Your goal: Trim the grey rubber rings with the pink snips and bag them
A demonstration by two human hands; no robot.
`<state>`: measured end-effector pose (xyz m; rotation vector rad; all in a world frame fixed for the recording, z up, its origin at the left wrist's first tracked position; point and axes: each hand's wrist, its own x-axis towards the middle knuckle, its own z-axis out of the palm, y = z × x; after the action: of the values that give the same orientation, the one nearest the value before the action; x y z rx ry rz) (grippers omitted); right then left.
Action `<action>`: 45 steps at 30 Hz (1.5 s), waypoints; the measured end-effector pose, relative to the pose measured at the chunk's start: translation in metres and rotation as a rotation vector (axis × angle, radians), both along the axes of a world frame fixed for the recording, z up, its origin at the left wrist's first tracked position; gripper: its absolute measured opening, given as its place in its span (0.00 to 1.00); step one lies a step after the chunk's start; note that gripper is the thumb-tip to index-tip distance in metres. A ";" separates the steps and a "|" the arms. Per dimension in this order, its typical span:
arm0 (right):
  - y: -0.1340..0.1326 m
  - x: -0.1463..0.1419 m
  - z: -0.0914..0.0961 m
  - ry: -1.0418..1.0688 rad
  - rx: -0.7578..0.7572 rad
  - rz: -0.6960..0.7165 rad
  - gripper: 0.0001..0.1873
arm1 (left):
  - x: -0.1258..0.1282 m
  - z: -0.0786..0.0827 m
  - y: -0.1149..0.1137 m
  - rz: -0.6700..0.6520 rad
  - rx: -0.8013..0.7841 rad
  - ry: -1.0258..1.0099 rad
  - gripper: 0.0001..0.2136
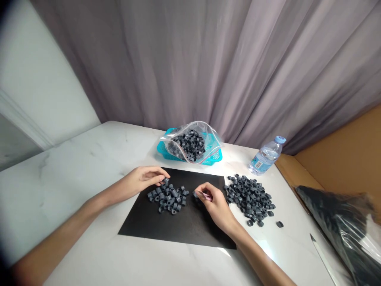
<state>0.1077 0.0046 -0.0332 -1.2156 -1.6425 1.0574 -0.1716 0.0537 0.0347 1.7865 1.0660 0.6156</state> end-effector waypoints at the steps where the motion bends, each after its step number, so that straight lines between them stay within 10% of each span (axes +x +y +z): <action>1: -0.002 0.001 -0.002 -0.010 -0.002 0.004 0.16 | 0.005 0.000 -0.003 -0.010 -0.012 -0.014 0.13; 16: -0.020 -0.001 0.014 -0.131 0.258 -0.112 0.11 | 0.057 -0.006 -0.036 0.018 -0.254 -0.257 0.13; 22: -0.025 0.016 0.031 -0.338 0.186 0.320 0.08 | 0.056 0.002 -0.041 0.040 -0.463 -0.392 0.14; 45: -0.020 0.072 0.057 -0.502 -0.162 0.465 0.07 | 0.057 0.004 -0.046 -0.027 -0.646 -0.632 0.12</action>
<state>0.1795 -0.0158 0.0239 -1.3089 -2.3466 1.2491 -0.1150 0.0082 0.0391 0.9459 0.6839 0.6607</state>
